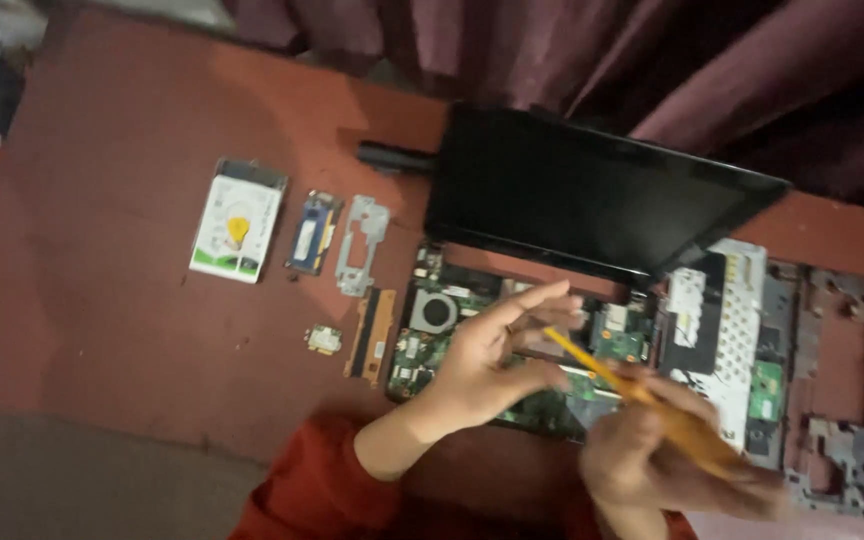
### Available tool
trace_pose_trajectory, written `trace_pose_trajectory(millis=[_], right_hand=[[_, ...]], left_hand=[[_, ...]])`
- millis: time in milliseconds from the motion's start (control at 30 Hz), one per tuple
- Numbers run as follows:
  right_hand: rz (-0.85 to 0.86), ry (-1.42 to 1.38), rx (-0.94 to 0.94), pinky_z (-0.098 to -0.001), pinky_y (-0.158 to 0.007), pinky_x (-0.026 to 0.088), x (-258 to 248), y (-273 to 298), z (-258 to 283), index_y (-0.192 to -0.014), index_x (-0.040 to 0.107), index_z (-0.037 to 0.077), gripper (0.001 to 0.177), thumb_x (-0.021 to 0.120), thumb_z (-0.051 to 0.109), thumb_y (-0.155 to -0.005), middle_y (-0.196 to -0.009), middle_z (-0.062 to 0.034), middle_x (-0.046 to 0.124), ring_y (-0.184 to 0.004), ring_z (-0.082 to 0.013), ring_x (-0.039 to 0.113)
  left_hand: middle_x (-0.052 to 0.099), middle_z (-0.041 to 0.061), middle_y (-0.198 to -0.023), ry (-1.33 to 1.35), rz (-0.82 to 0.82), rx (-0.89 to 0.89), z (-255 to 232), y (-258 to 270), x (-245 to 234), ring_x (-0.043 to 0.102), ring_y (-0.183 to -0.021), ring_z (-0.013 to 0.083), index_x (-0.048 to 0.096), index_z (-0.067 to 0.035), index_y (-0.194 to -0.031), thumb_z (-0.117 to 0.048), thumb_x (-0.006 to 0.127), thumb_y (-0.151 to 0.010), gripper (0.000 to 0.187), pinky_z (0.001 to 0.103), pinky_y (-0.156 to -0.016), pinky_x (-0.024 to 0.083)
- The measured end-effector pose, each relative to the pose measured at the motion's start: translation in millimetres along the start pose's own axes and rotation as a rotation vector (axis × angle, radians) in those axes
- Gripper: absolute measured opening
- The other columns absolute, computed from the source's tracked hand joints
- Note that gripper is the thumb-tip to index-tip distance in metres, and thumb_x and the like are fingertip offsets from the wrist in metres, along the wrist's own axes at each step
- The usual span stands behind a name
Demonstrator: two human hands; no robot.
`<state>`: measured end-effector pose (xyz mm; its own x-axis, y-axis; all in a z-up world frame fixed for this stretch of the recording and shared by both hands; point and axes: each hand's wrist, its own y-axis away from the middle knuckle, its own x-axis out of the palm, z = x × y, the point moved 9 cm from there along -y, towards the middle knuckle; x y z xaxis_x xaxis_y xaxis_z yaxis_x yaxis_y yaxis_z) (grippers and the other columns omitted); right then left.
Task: Disassembling a laptop by removing screws with a screwdriver and disconnecting internal components like the motherboard and hard drive.
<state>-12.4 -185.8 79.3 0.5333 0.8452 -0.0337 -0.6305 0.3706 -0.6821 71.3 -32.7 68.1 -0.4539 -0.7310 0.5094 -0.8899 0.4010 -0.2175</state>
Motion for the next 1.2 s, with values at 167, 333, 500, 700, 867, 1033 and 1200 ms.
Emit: trace_pose_trajectory(millis=[167,333,500,700,867,1033,1200], right_hand=[[0.390,0.220,0.157,-0.0472,-0.091,0.061,49,-56,34,-0.131,0.001,0.042,0.081,0.051,-0.012,-0.096,-0.101,-0.0282,0.056,-0.087,-0.0366,0.066],[0.555,0.177,0.128,-0.0389,-0.081,0.057,105,-81,37,-0.117,0.012,0.020,0.061,0.053,-0.015,-0.090,-0.085,-0.0216,0.061,-0.085,-0.0366,0.069],[0.616,0.215,0.154,-0.0328,-0.093,0.043,131,-72,14,-0.114,0.013,0.011,0.053,0.055,-0.012,-0.092,-0.100,-0.0247,0.058,-0.085,-0.0301,0.065],[0.591,0.148,0.116,-0.0503,-0.090,0.057,132,-73,15,-0.121,0.010,0.014,0.061,0.043,-0.026,-0.090,-0.122,-0.0317,0.024,-0.092,-0.0470,0.060],[0.539,0.439,-0.079,-0.0355,-0.082,0.041,109,-65,2,-0.116,0.010,0.009,0.056,0.058,-0.013,-0.098,-0.105,-0.0229,0.038,-0.085,-0.0395,0.059],[0.623,0.256,-0.201,-0.0323,-0.077,0.052,159,-67,16,-0.111,0.010,0.017,0.063,0.059,-0.018,-0.093,-0.111,-0.0318,0.051,-0.094,-0.0413,0.069],[0.648,0.099,-0.250,-0.0337,-0.073,0.059,180,-65,8,-0.105,0.011,0.011,0.052,0.057,-0.012,-0.094,-0.108,-0.0329,0.057,-0.093,-0.0408,0.069]], left_hand=[[0.060,0.009,-0.107,-1.219,-0.118,0.399,-73,13,-41,0.062,-0.090,0.0245,0.060,-0.007,-0.105,-0.005,0.069,-0.081,0.026,0.035,-0.079,0.052],[0.062,0.002,-0.095,-1.557,0.018,0.471,-97,8,-80,0.054,-0.087,0.0171,0.067,-0.010,-0.091,-0.001,0.066,-0.075,0.017,0.032,-0.076,0.044],[0.058,0.000,-0.099,-1.450,-0.125,0.371,-89,11,-110,0.055,-0.071,0.0167,0.067,-0.009,-0.087,0.004,0.066,-0.073,0.019,0.029,-0.068,0.048],[0.057,0.003,-0.083,-1.479,-0.384,0.299,-109,10,-143,0.053,-0.074,0.0194,0.064,-0.008,-0.092,0.001,0.071,-0.075,0.021,0.031,-0.071,0.046],[0.059,0.004,-0.088,-1.458,-0.398,0.280,-96,1,-144,0.053,-0.074,0.0191,0.066,-0.007,-0.100,-0.004,0.070,-0.079,0.021,0.032,-0.070,0.045],[0.057,0.004,-0.094,-1.467,-0.363,0.316,-89,-2,-128,0.056,-0.087,0.0215,0.066,-0.005,-0.099,-0.004,0.069,-0.082,0.017,0.033,-0.078,0.047],[0.060,0.005,-0.095,-1.468,-0.386,0.343,-90,0,-125,0.058,-0.085,0.0235,0.067,-0.004,-0.099,-0.005,0.072,-0.082,0.018,0.035,-0.078,0.049]])
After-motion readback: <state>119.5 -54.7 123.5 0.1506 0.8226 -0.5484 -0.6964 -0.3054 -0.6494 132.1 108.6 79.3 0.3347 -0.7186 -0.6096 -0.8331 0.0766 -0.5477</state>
